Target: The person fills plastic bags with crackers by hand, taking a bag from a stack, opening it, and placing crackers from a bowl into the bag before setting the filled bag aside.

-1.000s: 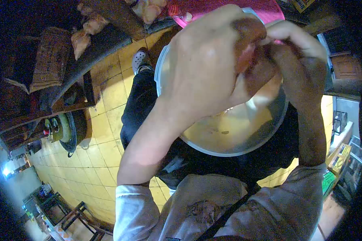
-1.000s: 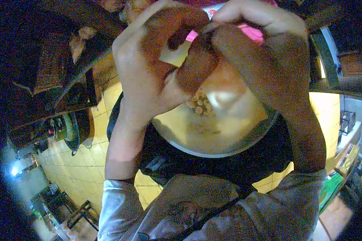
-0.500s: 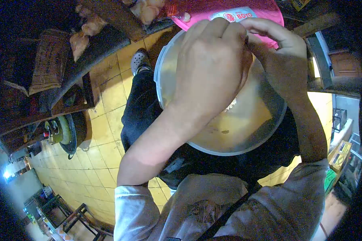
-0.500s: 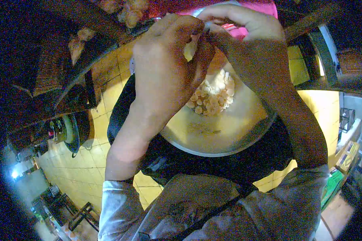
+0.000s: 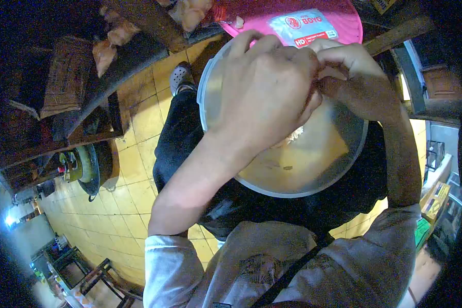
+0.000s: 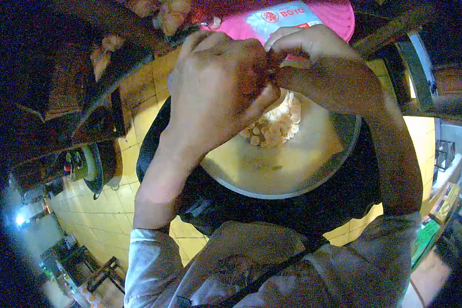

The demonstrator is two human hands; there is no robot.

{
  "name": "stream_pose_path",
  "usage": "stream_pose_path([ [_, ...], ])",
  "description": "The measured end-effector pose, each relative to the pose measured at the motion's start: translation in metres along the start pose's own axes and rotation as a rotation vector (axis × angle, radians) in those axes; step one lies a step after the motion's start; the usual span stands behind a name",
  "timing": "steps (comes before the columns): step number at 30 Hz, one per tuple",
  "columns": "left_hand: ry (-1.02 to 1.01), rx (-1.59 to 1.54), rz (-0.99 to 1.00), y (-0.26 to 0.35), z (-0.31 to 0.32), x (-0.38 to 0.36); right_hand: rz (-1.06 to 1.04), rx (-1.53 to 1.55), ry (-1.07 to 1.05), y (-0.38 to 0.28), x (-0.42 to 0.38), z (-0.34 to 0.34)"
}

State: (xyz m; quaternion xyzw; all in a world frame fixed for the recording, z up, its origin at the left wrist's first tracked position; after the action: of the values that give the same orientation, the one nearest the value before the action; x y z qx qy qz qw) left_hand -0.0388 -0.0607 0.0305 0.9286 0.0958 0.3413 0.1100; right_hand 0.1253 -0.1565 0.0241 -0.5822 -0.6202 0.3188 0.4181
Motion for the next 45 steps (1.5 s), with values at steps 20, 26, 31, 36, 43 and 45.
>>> stream_pose_path([
  [20, 0.051, -0.646, -0.553, -0.009, 0.004, 0.003, -0.298, -0.665, 0.497, -0.002, -0.004, 0.013],
  [26, 0.207, -0.469, -0.249, -0.012, 0.015, 0.002, -0.275, -0.420, 0.511, -0.010, -0.003, 0.010],
  [31, 0.181, -0.299, -0.071, -0.011, 0.015, 0.004, 0.065, -0.151, 0.548, -0.020, -0.008, 0.006],
  [36, 0.119, -0.227, -0.019, -0.004, 0.019, 0.000, 0.186, -0.027, 0.559, -0.023, -0.011, 0.000],
  [43, -0.178, -0.400, -0.169, -0.008, 0.017, -0.002, 0.213, 0.156, 0.428, -0.008, -0.015, -0.007],
  [45, -0.411, -0.545, -0.218, -0.016, 0.010, 0.004, 0.222, 0.156, 0.427, -0.004, -0.013, -0.014],
])
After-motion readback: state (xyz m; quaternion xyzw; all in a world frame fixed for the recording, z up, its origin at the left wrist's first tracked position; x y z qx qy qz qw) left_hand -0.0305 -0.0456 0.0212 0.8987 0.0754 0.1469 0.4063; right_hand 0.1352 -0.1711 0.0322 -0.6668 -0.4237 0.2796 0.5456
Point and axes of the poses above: each hand's wrist, its own x-axis towards the middle knuckle, its own z-axis out of the palm, y = z × x, the point moved 1 cm from there along x, towards the middle knuckle, and after that the axes turned 7 degrees about y, right-handed, at the moved point
